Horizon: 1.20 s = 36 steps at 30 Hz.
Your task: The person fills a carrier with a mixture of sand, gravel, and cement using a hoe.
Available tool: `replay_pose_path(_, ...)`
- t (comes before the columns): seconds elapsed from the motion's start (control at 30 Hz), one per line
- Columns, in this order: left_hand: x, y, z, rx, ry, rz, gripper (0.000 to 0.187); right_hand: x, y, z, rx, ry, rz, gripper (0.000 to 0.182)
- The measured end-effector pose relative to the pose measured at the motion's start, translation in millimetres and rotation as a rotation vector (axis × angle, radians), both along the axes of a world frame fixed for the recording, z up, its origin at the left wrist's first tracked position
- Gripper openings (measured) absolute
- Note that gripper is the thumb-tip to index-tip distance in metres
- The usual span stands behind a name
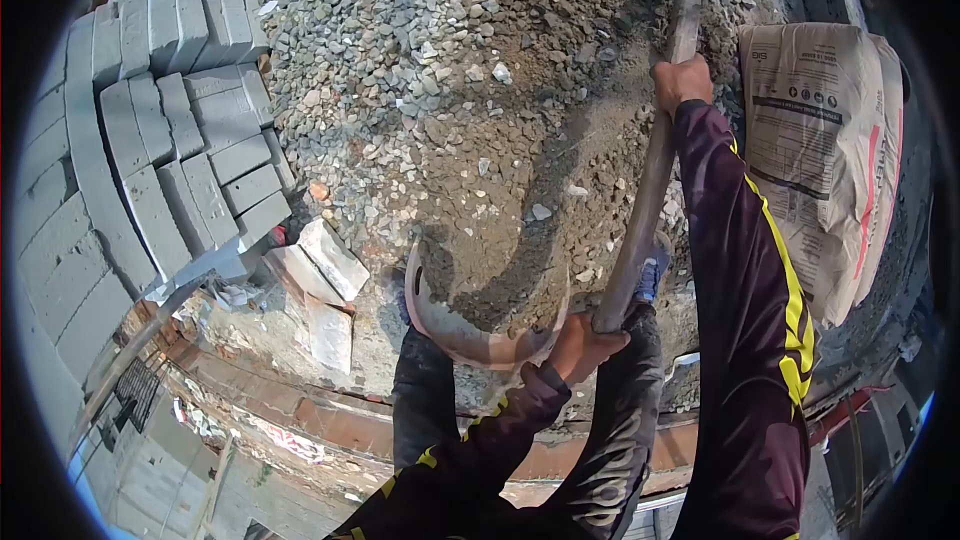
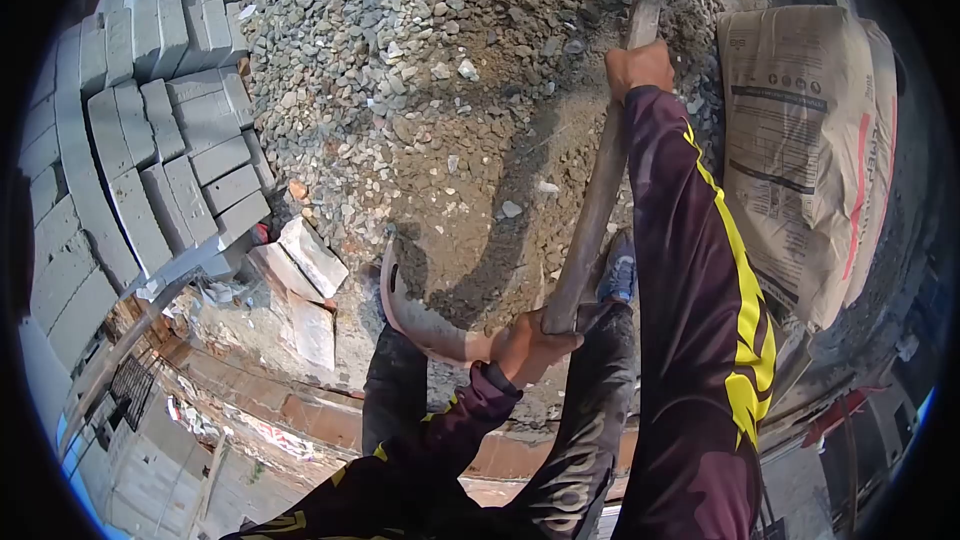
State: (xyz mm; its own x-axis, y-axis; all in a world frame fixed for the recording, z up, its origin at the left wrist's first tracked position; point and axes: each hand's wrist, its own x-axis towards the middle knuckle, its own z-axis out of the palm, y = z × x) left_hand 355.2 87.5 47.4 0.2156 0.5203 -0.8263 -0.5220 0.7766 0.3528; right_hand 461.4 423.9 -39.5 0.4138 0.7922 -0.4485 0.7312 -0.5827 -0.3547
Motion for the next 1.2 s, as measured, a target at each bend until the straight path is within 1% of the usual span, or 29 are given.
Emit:
replay_pose_path(0.03,-10,-9,19,-0.148,-0.072,0.013,0.031,-11,-17,-7,-0.049,0.012,-0.006,0.056)
replay_pose_path(0.1,-59,-1,29,-0.093,0.007,-0.443,0.029,-43,-22,-18,-0.081,0.045,0.009,0.054)
replay_pose_path(0.13,-58,-42,6,-0.036,-0.112,-0.19,0.031,-51,-35,-17,-0.112,0.064,-0.004,0.053)
replay_pose_path(0.2,-61,-40,33,-0.15,-0.124,0.056,0.03,-53,-48,-5,-0.125,0.083,-0.034,0.052)
replay_pose_path(0.27,-62,-55,48,0.161,0.141,-0.01,0.029,-58,-66,0,-0.141,0.091,-0.022,0.051)
replay_pose_path(0.37,-95,-81,63,0.294,0.384,-0.544,0.032,-74,-107,2,-0.203,0.095,-0.07,0.05)
replay_pose_path(0.4,-105,-81,72,0.005,0.216,-0.442,0.034,-82,-115,-1,-0.206,0.1,-0.088,0.05)
replay_pose_path(0.43,-115,-82,81,-0.04,0.202,-0.454,0.034,-80,-132,-21,-0.144,0.106,-0.071,0.047)
replay_pose_path(0.5,-132,-93,102,-0.132,0.163,-0.492,0.033,-102,-156,3,-0.186,0.095,-0.074,0.047)
replay_pose_path(0.53,-139,-106,111,-0.183,0.123,-0.469,0.033,-106,-175,-4,-0.186,0.047,-0.033,0.047)
replay_pose_path(0.57,-147,-123,120,-0.235,0.082,-0.447,0.033,-114,-199,0,-0.144,0.044,-0.074,0.043)
replay_pose_path(0.6,-156,-140,131,-0.289,0.039,-0.425,0.033,-117,-229,-9,-0.181,0.042,-0.079,0.043)
replay_pose_path(0.67,-187,-181,163,-0.314,0.107,-0.582,0.028,-147,-292,20,-0.238,0.053,-0.116,0.042)
replay_pose_path(0.7,-208,-210,177,-0.379,0.06,-0.617,0.026,-165,-324,40,-0.272,0.066,-0.14,0.044)
replay_pose_path(0.73,-227,-237,198,-0.39,0.069,-0.474,0.028,-176,-360,51,-0.269,0.161,-0.137,0.046)
replay_pose_path(0.77,-250,-257,214,-0.446,0.07,-0.586,0.031,-190,-392,65,-0.29,0.199,-0.194,0.047)
replay_pose_path(0.8,-271,-275,225,-0.498,0.074,-0.695,0.033,-201,-407,91,-0.384,0.37,-0.292,0.054)
replay_pose_path(0.83,-285,-302,239,-0.432,0.139,-0.721,0.036,-206,-447,82,-0.269,0.51,-0.328,0.057)
replay_pose_path(0.87,-291,-320,245,-0.366,0.201,-0.744,0.039,-210,-464,90,-0.244,0.537,-0.352,0.062)
replay_pose_path(0.9,-287,-320,242,-0.364,0.22,-0.814,0.04,-212,-472,95,-0.136,0.623,-0.399,0.061)
replay_pose_path(0.93,-281,-319,238,-0.366,0.236,-0.885,0.041,-199,-468,90,-0.147,0.685,-0.424,0.06)
replay_pose_path(0.97,-274,-314,234,-0.368,0.252,-0.959,0.043,-189,-444,95,-0.159,0.747,-0.452,0.06)
replay_pose_path(1.0,-257,-274,226,-0.266,0.298,-0.911,0.04,-178,-396,116,-0.21,0.707,-0.474,0.058)
replay_pose_path(1.03,-233,-258,197,-0.162,0.283,-0.807,0.04,-162,-342,124,-0.257,0.669,-0.49,0.057)
replay_pose_path(1.07,-205,-239,165,-0.059,0.272,-0.7,0.039,-132,-309,95,-0.108,0.601,-0.354,0.056)
replay_pose_path(1.1,-172,-182,146,-0.01,0.287,-0.644,0.038,-107,-256,87,-0.031,0.595,-0.304,0.051)
replay_pose_path(1.13,-132,-163,101,0.138,0.281,-0.485,0.038,-83,-201,81,0.026,0.542,-0.266,0.05)
replay_pose_path(1.17,-95,-115,68,0.323,0.346,-0.343,0.034,-55,-148,71,0.157,0.447,-0.137,0.046)
replay_pose_path(1.2,-64,-67,49,0.212,0.276,-0.425,0.035,-30,-95,74,0.149,0.49,-0.072,0.043)
